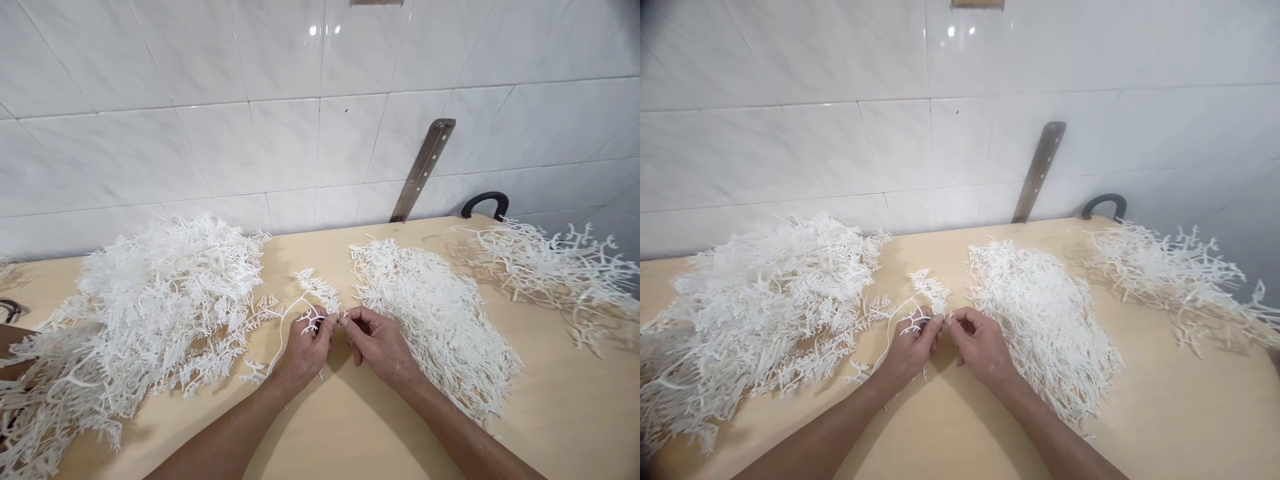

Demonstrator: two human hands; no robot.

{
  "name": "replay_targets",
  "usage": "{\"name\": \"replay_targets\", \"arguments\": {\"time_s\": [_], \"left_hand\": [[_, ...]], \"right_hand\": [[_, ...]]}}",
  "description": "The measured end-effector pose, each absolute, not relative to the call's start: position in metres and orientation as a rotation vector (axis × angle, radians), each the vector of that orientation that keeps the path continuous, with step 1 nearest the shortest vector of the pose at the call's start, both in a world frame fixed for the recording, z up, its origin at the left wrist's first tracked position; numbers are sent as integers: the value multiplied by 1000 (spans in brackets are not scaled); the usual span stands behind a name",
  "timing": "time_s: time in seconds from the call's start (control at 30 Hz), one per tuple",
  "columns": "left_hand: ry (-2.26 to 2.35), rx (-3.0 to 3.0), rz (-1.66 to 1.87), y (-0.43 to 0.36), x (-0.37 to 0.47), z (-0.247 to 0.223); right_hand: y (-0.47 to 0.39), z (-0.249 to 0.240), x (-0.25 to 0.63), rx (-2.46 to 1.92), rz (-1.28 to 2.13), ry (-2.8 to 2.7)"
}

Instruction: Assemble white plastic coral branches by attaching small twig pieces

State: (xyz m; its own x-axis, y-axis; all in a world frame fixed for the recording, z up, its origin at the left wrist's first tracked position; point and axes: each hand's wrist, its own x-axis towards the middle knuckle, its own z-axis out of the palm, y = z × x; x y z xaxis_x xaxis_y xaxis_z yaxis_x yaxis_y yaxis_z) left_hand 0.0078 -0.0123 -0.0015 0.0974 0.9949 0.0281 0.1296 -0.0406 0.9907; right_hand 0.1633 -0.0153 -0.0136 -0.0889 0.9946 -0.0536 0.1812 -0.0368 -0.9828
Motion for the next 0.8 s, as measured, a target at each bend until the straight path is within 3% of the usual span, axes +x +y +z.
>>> {"name": "replay_targets", "arguments": {"time_s": [0.37,0.63,0.8], "left_hand": [[1263,1334,1117,-9,8,-10],[1376,1315,1185,0,5,-6],[1223,1269,1095,-1,2,-5]], "right_hand": [[-17,-12,156,-1391,1219,-1434],[-33,-5,147,-1116,908,-1812],[-23,-5,157,-1340,915,-1500]]}}
